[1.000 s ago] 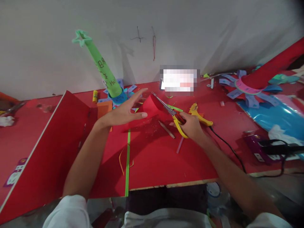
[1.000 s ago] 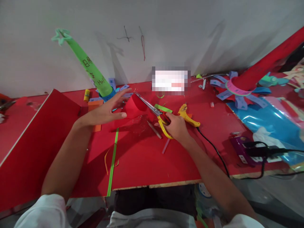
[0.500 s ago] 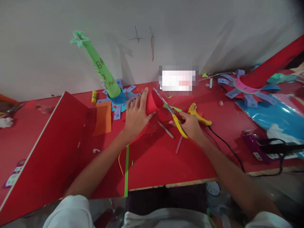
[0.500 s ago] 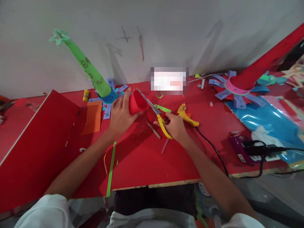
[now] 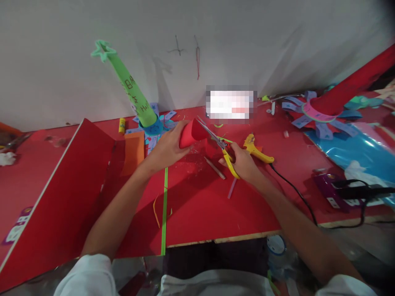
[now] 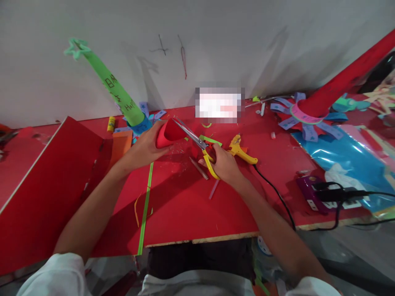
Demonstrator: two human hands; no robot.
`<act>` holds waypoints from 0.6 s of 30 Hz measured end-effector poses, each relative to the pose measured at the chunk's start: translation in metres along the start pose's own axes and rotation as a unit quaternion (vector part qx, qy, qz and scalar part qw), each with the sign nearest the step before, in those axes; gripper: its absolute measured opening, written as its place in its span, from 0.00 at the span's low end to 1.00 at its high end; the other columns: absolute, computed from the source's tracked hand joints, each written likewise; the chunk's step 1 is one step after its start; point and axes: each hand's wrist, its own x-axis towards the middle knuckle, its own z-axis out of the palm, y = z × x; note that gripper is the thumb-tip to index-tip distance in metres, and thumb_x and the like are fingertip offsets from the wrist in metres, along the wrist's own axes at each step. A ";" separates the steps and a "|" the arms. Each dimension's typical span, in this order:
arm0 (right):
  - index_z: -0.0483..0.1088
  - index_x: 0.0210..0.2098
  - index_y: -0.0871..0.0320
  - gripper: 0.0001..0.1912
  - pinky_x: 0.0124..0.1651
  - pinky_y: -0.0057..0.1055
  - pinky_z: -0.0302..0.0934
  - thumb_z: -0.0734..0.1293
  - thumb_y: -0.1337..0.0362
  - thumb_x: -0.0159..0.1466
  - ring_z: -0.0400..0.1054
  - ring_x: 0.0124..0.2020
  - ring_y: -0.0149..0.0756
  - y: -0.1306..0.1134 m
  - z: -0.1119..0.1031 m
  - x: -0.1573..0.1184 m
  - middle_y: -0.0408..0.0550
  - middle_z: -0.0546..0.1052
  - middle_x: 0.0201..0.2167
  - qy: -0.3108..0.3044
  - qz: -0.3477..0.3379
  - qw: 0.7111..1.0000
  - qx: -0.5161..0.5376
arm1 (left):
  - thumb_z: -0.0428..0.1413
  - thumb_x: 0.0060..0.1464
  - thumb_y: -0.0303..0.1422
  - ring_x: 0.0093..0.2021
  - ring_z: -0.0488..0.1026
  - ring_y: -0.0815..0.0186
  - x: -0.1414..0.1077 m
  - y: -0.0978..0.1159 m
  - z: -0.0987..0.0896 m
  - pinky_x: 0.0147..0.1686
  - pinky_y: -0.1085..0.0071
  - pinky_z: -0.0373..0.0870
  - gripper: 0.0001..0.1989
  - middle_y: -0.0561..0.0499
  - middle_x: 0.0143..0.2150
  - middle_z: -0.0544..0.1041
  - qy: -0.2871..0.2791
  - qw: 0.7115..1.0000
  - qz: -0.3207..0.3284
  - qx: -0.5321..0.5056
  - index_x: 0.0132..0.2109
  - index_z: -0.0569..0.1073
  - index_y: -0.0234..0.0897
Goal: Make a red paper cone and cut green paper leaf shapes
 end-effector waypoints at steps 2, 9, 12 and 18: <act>0.60 0.39 0.51 0.26 0.31 0.34 0.49 0.66 0.36 0.63 0.60 0.24 0.37 -0.001 0.000 0.000 0.41 0.68 0.25 -0.001 0.000 1.000 0.003 | 0.62 0.61 0.40 0.61 0.77 0.48 0.000 0.003 -0.003 0.61 0.54 0.74 0.33 0.39 0.65 0.76 -0.014 1.000 0.003 -0.008 0.70 0.63 0.39; 0.57 0.31 0.51 0.29 0.31 0.34 0.49 0.68 0.33 0.60 0.60 0.24 0.36 -0.009 -0.012 0.001 0.41 0.66 0.22 0.024 -0.005 1.000 0.016 | 0.62 0.61 0.44 0.63 0.76 0.47 0.001 0.008 -0.009 0.64 0.53 0.72 0.33 0.39 0.66 0.76 -0.054 0.998 -0.007 -0.035 0.69 0.66 0.38; 0.56 0.28 0.51 0.31 0.30 0.33 0.48 0.69 0.33 0.59 0.57 0.23 0.34 -0.013 -0.016 0.001 0.40 0.64 0.20 0.028 -0.007 0.999 0.021 | 0.62 0.61 0.47 0.64 0.75 0.46 0.001 0.009 -0.012 0.66 0.53 0.70 0.36 0.38 0.67 0.75 -0.064 0.997 -0.013 -0.043 0.70 0.65 0.37; 0.54 0.24 0.52 0.34 0.29 0.33 0.47 0.70 0.31 0.57 0.53 0.22 0.31 -0.017 -0.017 -0.001 0.37 0.57 0.17 0.039 0.003 0.999 0.034 | 0.62 0.61 0.54 0.70 0.70 0.43 0.002 0.003 -0.020 0.68 0.51 0.69 0.40 0.37 0.72 0.70 -0.093 0.994 -0.015 -0.058 0.71 0.65 0.37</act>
